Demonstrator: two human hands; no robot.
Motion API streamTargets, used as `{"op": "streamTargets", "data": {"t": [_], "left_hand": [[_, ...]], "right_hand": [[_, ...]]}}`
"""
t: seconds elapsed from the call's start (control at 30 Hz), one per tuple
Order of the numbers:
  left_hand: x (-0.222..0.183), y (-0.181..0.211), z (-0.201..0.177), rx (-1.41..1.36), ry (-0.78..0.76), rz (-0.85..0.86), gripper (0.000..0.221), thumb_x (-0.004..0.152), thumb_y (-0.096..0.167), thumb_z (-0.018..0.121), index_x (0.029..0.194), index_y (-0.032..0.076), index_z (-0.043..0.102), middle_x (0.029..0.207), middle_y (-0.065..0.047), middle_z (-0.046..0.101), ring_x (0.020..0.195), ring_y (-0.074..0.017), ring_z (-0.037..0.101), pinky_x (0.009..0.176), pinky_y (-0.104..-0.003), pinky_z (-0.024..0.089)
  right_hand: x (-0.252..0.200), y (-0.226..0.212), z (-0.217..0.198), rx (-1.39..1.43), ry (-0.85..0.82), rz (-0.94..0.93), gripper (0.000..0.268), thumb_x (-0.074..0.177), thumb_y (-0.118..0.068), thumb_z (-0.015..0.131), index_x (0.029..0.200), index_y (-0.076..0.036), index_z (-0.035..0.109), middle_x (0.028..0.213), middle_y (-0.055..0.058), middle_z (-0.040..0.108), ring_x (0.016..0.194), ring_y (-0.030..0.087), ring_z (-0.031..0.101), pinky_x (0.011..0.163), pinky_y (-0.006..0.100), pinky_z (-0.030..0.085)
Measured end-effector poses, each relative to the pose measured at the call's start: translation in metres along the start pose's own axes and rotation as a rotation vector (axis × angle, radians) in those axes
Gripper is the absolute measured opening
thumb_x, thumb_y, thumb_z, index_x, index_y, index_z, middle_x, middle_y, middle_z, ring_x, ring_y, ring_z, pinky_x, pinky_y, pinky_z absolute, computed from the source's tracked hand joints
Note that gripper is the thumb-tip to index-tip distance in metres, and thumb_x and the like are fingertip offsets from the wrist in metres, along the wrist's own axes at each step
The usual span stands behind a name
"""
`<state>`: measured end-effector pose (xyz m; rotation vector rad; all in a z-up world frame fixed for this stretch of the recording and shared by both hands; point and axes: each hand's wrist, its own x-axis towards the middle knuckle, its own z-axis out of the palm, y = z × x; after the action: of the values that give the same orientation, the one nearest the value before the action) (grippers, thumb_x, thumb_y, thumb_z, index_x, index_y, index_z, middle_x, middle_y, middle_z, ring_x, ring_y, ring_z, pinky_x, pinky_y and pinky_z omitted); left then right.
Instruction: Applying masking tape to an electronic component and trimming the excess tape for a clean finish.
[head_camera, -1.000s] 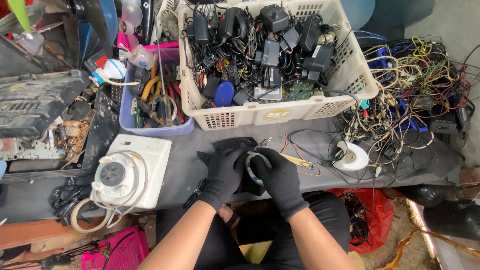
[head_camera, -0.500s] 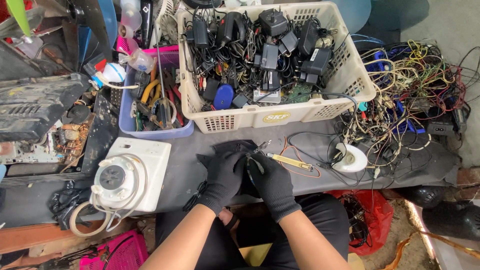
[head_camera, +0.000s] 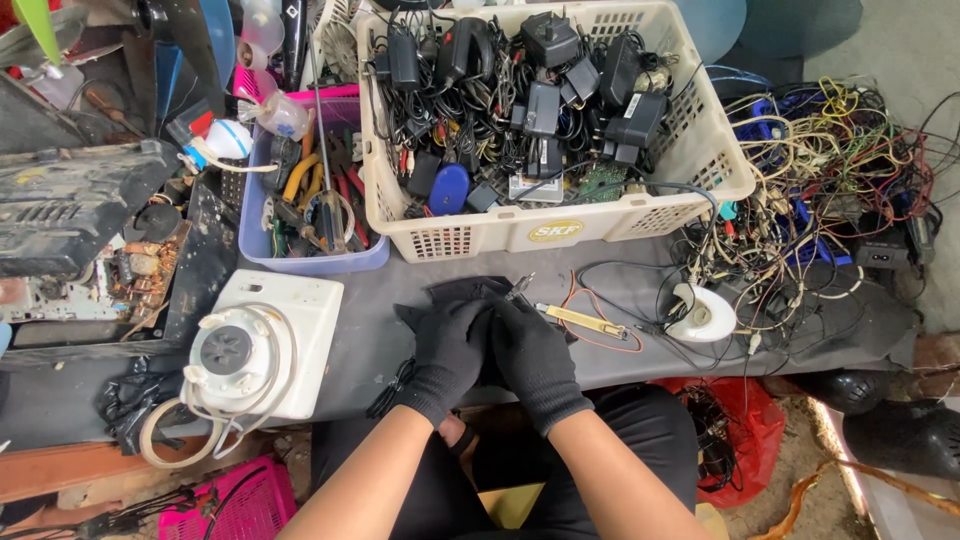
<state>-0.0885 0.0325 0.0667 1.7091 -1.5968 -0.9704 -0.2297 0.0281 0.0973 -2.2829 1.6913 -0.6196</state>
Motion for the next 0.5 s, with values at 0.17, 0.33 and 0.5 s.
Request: {"op": "streamTargets", "data": {"t": [0.17,0.33,0.5], "left_hand": [[-0.002,0.01,-0.002,-0.093,0.064,-0.035,0.034,0.108,0.029,0.052,0.136,0.018,0.066,0.129,-0.019,0.067,0.124,-0.032,0.062,0.111,-0.049,0.046],[-0.003,0.011,-0.007,-0.126,0.031,-0.034,0.033,0.107,0.029,0.053,0.135,0.019,0.066,0.13,-0.015,0.068,0.125,-0.0314,0.062,0.111,-0.048,0.047],[-0.001,0.014,-0.01,-0.066,-0.007,-0.071,0.031,0.102,0.033,0.061,0.129,0.022,0.07,0.122,-0.01,0.073,0.121,-0.0305,0.065,0.107,-0.046,0.052]], "right_hand": [[0.004,0.006,0.008,0.072,-0.058,0.024,0.035,0.096,-0.022,0.061,0.131,-0.019,0.067,0.114,0.02,0.073,0.102,0.042,0.072,0.077,0.049,0.062],[0.003,0.002,0.004,0.093,-0.013,-0.005,0.035,0.096,-0.022,0.062,0.131,-0.02,0.067,0.112,0.019,0.073,0.099,0.041,0.072,0.076,0.048,0.062],[0.001,-0.005,-0.008,0.133,-0.002,0.003,0.037,0.095,-0.021,0.062,0.132,-0.022,0.066,0.113,0.018,0.072,0.1,0.041,0.072,0.077,0.049,0.063]]}}
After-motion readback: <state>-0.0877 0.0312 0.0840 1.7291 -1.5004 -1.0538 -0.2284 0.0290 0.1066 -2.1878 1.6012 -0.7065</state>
